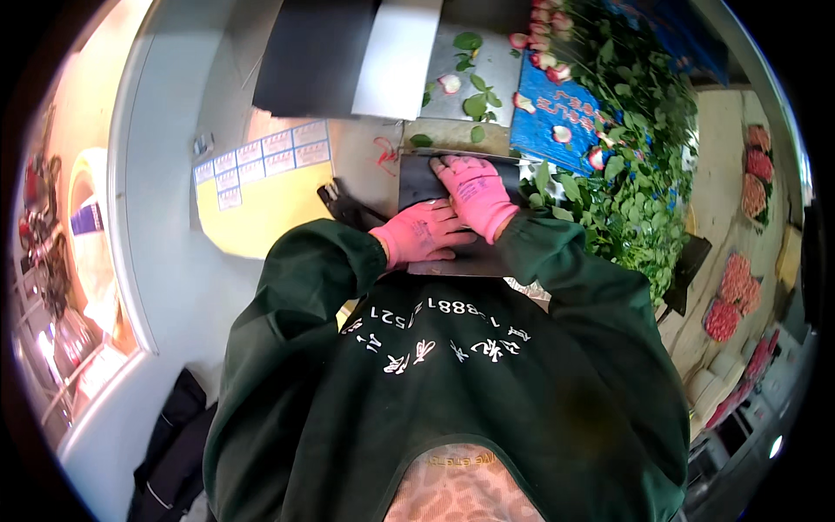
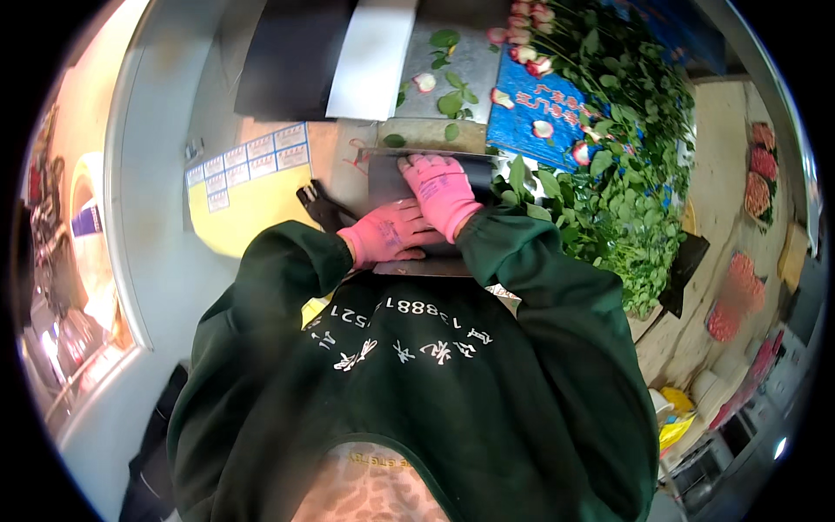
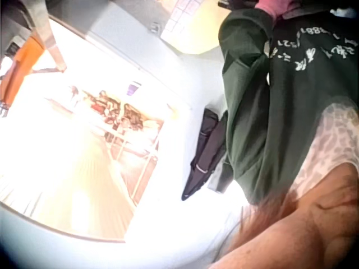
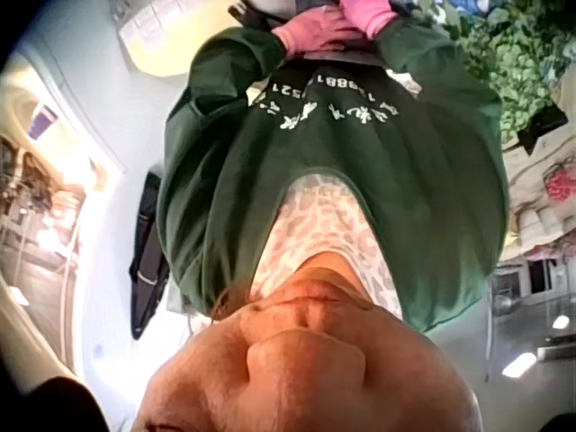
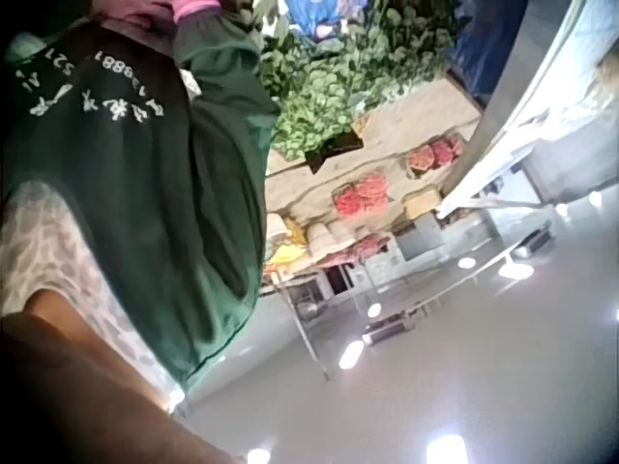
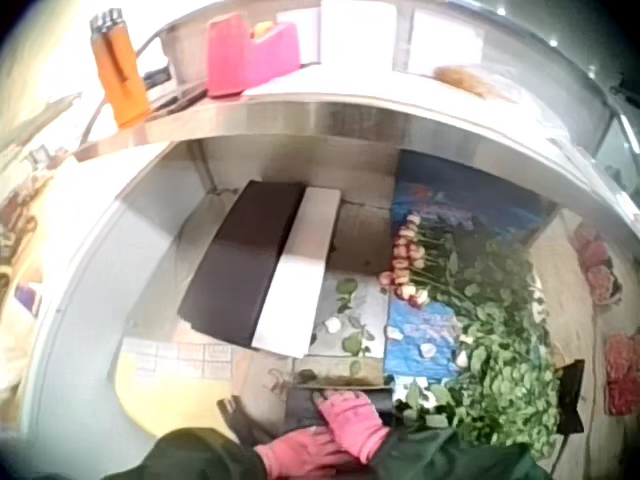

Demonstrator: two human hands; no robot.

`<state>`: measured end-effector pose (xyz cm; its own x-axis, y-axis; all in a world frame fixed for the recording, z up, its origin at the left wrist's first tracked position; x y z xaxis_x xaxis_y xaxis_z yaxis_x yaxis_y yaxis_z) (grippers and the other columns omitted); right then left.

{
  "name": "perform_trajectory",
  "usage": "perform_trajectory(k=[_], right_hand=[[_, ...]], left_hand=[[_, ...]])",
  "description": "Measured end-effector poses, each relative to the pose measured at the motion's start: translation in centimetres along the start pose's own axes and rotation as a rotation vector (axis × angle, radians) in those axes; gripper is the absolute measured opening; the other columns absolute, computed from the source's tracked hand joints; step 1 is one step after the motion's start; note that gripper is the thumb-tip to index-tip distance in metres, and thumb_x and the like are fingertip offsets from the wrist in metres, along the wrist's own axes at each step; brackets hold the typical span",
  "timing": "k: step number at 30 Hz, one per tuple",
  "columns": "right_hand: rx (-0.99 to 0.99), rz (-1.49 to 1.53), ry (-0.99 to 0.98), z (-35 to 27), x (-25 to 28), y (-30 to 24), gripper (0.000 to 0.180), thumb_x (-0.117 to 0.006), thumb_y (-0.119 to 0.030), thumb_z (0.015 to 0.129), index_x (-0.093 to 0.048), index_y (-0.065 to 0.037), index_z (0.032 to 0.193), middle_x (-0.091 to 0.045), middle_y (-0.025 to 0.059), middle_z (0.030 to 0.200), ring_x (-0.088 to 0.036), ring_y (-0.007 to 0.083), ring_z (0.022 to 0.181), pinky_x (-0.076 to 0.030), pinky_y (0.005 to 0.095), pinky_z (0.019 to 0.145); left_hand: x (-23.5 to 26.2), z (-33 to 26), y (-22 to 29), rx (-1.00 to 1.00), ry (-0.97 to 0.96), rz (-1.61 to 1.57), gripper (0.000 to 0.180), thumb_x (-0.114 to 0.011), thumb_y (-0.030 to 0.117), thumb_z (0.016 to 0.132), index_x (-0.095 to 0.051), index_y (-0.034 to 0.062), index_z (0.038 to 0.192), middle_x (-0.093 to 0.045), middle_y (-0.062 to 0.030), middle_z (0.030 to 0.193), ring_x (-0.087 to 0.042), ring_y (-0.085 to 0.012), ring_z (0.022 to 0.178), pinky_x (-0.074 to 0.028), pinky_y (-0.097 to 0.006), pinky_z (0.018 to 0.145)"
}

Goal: The person wraps individual rose stems in black paper, then places them into a clear plastic bag. The person repeats this process for several stems, arranging them on a table and handling the wrapping materials with gloved hands.

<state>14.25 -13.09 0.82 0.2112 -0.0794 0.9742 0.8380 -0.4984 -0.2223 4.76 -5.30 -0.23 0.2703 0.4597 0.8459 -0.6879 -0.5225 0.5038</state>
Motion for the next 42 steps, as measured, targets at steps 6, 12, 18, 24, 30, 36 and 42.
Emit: perform_trajectory(k=[6, 12, 18, 24, 30, 36, 42], right_hand=[[0.168, 0.015, -0.152, -1.0, 0.5, 0.3, 0.052, -0.060, -0.021, 0.081, -0.054, -0.012, 0.133, -0.050, 0.0097, 0.138, -0.048, 0.0287, 0.125, -0.041, 0.0421, 0.099], [0.163, 0.121, -0.338, 5.3, 1.8, -8.1, 0.033, -0.062, -0.024, 0.081, -0.058, -0.009, 0.110, -0.058, 0.0114, 0.113, -0.061, 0.0306, 0.107, -0.053, 0.0433, 0.082], [-0.247, 0.400, -0.685, 13.1, -10.3, -16.4, 0.092, -0.076, -0.046, 0.070, -0.039, 0.007, 0.134, -0.062, 0.0244, 0.119, -0.063, 0.0351, 0.107, -0.052, 0.0435, 0.090], [-0.149, 0.436, -0.471, 16.3, -3.5, -16.5, 0.080, -0.077, -0.032, 0.066, -0.044, 0.002, 0.130, -0.060, 0.0225, 0.114, -0.062, 0.0368, 0.105, -0.051, 0.0433, 0.090], [-0.034, 0.628, -0.011, 7.3, 21.0, -6.7, 0.077, -0.069, -0.023, 0.072, -0.039, 0.000, 0.139, -0.055, 0.0261, 0.120, -0.056, 0.0390, 0.115, -0.046, 0.0438, 0.094], [-0.517, 0.323, -0.541, -12.2, 10.0, 6.6, 0.062, -0.063, -0.020, 0.074, -0.049, -0.003, 0.131, -0.057, 0.0255, 0.121, -0.056, 0.0397, 0.114, -0.046, 0.0454, 0.096], [-0.439, 0.221, -0.703, -12.0, 4.2, 10.7, 0.050, -0.062, -0.024, 0.075, -0.053, -0.004, 0.119, -0.059, 0.0226, 0.120, -0.059, 0.0394, 0.112, -0.047, 0.0467, 0.093]], left_hand=[[1.6, 0.0, 0.1, 0.002, 0.063, 0.132, 0.056, -0.069, 0.044, 0.075, -0.057, 0.0176, 0.123, -0.054, -0.0047, 0.127, -0.049, -0.0252, 0.121, -0.034, -0.045, 0.109], [1.4, -2.6, -1.1, 0.196, 0.207, -0.086, 0.069, -0.072, 0.049, 0.073, -0.055, 0.0146, 0.130, -0.052, -0.0091, 0.135, -0.044, -0.0323, 0.127, -0.031, -0.048, 0.110], [1.8, -2.4, -1.9, 0.209, 0.278, -0.178, 0.070, -0.071, 0.050, 0.073, -0.054, 0.0154, 0.131, -0.049, -0.0090, 0.138, -0.041, -0.0326, 0.130, -0.030, -0.048, 0.111], [0.7, -2.6, -2.2, 0.219, 0.396, -0.219, 0.071, -0.070, 0.051, 0.073, -0.054, 0.0161, 0.133, -0.047, -0.0088, 0.141, -0.038, -0.0329, 0.134, -0.028, -0.049, 0.112], [-0.8, -1.2, -1.9, 0.223, -0.007, -0.119, 0.067, -0.071, 0.050, 0.071, -0.057, 0.0233, 0.130, -0.048, -0.0046, 0.138, -0.038, -0.0272, 0.135, -0.028, -0.046, 0.113], [1.7, 0.1, -0.6, 0.119, 0.104, -0.004, 0.060, -0.074, 0.044, 0.070, -0.058, 0.0208, 0.124, -0.051, -0.0056, 0.133, -0.044, -0.0277, 0.129, -0.034, -0.046, 0.109], [1.7, 0.4, -0.5, 0.159, 0.016, 0.030, 0.063, -0.076, 0.044, 0.069, -0.057, 0.0210, 0.125, -0.050, -0.0053, 0.134, -0.044, -0.0273, 0.128, -0.035, -0.047, 0.108]])
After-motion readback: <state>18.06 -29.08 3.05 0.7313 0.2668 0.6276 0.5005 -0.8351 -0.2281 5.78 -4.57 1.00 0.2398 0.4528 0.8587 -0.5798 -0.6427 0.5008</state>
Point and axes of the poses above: each hand's wrist, its own z-axis towards the middle knuckle, its own x-axis out of the back of the hand, y = z × x, the point moved 4 cm from there along z, towards the middle knuckle
